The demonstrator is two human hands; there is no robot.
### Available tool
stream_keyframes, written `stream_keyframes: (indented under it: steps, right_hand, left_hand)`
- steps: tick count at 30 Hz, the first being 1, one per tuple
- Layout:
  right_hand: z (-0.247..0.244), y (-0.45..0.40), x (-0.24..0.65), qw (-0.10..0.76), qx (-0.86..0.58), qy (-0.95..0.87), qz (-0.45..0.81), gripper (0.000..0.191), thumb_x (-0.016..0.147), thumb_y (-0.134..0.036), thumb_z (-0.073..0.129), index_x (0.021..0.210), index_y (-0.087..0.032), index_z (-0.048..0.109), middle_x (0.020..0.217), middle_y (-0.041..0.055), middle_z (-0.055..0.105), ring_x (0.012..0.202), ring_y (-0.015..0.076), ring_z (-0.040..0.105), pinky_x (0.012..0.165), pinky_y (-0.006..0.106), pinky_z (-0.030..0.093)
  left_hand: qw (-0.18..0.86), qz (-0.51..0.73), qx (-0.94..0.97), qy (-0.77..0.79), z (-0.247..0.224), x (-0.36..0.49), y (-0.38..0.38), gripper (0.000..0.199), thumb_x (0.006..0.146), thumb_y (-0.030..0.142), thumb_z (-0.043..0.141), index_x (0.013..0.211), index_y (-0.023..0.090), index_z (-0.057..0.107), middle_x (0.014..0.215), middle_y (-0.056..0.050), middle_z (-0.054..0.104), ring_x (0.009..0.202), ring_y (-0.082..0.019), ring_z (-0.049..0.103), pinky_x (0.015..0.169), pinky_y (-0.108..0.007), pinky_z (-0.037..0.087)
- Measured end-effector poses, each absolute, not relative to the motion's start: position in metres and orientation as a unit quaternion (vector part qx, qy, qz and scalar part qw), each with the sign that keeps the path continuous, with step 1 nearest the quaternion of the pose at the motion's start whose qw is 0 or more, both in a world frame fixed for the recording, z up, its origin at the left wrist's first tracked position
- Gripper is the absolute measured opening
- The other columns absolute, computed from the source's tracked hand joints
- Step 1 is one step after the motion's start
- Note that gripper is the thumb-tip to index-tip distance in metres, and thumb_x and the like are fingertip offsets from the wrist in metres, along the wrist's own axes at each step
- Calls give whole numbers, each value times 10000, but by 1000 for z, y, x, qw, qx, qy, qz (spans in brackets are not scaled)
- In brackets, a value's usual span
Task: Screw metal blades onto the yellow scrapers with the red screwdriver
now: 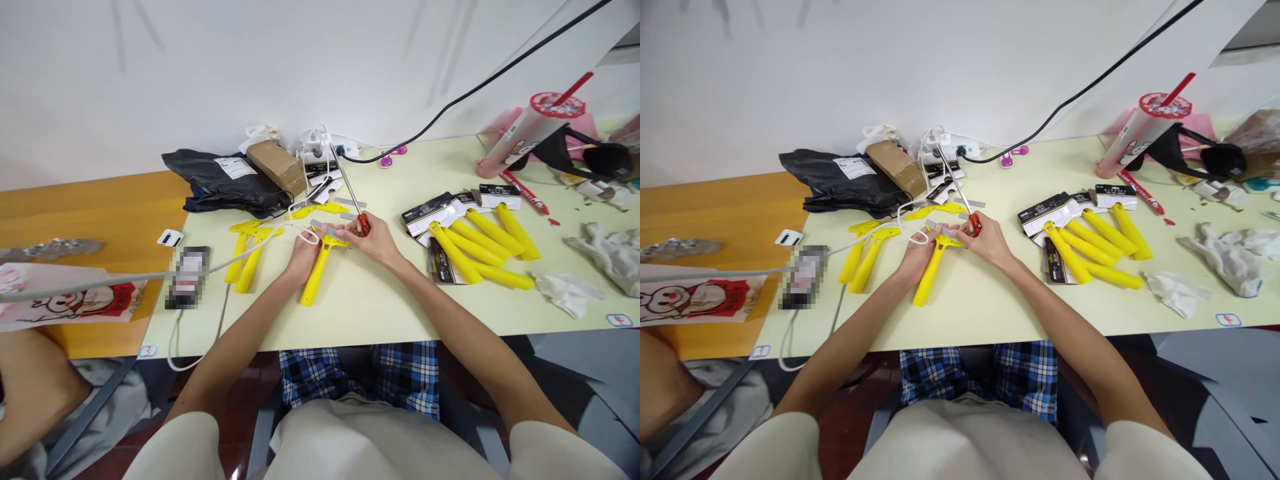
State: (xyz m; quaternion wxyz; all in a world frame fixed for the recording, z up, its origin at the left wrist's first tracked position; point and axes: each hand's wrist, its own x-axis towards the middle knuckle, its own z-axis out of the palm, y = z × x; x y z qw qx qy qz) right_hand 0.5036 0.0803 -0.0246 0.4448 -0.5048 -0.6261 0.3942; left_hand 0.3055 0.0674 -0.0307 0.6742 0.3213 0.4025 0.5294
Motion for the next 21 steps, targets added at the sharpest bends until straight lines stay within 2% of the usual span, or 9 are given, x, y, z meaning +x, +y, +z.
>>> stream_keyframes:
  steps: [3, 8, 12, 16, 21]
  right_hand:
    - [-29, 81, 501, 447, -481, -610, 444, 483, 832, -610, 910, 838, -286, 552, 898, 51, 824, 818, 289, 775, 716, 423, 608]
    - [-27, 82, 501, 482, -452, -564, 495, 559, 764, -589, 960, 778, -297, 483, 897, 61, 827, 929, 337, 818, 766, 460, 648]
    - [-23, 83, 502, 479, -463, -554, 499, 576, 742, -567, 978, 768, -297, 470, 959, 84, 858, 859, 320, 803, 741, 461, 634]
    - [-21, 82, 502, 475, -463, -552, 506, 597, 703, -563, 1007, 748, -296, 476, 942, 84, 851, 815, 301, 777, 736, 458, 634]
    - [-20, 80, 501, 470, -463, -548, 513, 614, 670, -553, 1027, 742, -287, 479, 963, 88, 846, 779, 268, 757, 692, 418, 624]
  left_hand:
    - [678, 524, 326, 399, -31, 306, 67, 328, 876, 390, 924, 1062, 177, 757, 1223, -139, 847, 1403, -338, 717, 1214, -474, 547]
    - [692, 517, 331, 380, -26, 307, 66, 409, 792, 315, 975, 1118, 188, 761, 1228, -113, 845, 1388, -336, 726, 1231, -494, 553]
    - [709, 494, 334, 377, -25, 306, 65, 425, 799, 307, 966, 1154, 188, 764, 1238, -105, 837, 1341, -333, 749, 1199, -527, 597]
    - [700, 501, 322, 395, -27, 305, 63, 351, 856, 362, 935, 1091, 162, 766, 1205, -119, 835, 1287, -316, 770, 1163, -534, 633]
    - [689, 505, 319, 411, -28, 305, 64, 299, 849, 351, 928, 1013, 160, 766, 1151, -117, 840, 1274, -312, 772, 1159, -521, 633]
